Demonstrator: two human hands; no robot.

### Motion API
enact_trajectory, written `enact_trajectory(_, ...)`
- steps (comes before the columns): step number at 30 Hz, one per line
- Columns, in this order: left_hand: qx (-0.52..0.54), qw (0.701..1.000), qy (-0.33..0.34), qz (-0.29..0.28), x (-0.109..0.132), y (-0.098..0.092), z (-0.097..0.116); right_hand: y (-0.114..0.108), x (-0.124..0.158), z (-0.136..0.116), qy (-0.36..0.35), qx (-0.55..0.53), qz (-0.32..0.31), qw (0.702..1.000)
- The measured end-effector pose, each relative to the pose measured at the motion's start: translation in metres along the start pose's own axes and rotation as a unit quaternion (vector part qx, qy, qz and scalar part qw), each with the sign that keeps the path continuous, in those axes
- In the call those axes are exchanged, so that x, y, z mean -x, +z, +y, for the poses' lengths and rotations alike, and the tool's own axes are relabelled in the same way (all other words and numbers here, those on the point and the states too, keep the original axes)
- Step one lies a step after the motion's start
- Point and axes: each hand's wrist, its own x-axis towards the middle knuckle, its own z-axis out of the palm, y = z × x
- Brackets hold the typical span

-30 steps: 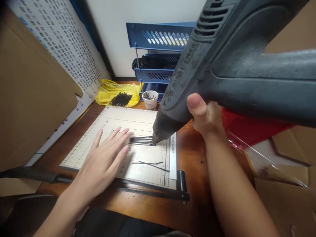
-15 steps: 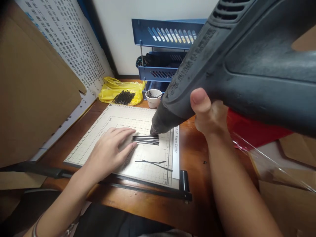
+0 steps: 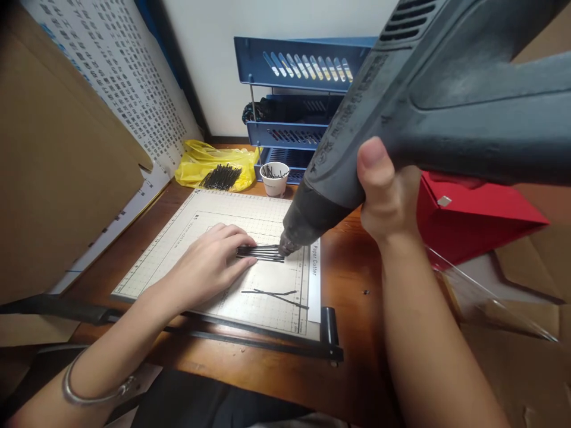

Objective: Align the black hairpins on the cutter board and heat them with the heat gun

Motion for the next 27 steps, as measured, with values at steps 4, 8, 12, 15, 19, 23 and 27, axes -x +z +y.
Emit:
enact_trajectory(4, -0.028, 0.999, 0.027, -0.01, -0.006, 0.002, 0.0, -0.004, 0.002, 0.003, -0.031, -0.02, -0.013, 0.999)
enact_trajectory(8, -0.026, 0.999, 0.034, 0.003, -0.017, 0.005, -0.003, -0.006, -0.002, 0.01, -0.081, 0.0, -0.02, 0.996)
enact_trajectory(12, -0.009, 1.0, 0.016, 0.015, -0.029, 0.007, -0.01, -0.01, -0.004, 0.022, -0.115, 0.025, -0.033, 0.992)
enact_trajectory(15, 0.003, 1.0, 0.008, 0.024, -0.033, 0.009, -0.013, -0.013, -0.004, 0.025, -0.084, 0.063, -0.015, 0.994)
enact_trajectory(19, 0.028, 0.999, 0.007, 0.031, -0.029, 0.008, -0.016, -0.011, -0.003, 0.019, -0.087, 0.038, -0.024, 0.995)
enact_trajectory(23, 0.047, 0.998, 0.003, 0.03, -0.023, 0.005, -0.016, -0.006, 0.0, 0.012, -0.063, 0.026, -0.018, 0.998)
enact_trajectory(27, 0.057, 0.998, 0.002, 0.021, -0.019, 0.002, -0.014, -0.003, 0.004, 0.005, 0.015, 0.063, -0.004, 0.998)
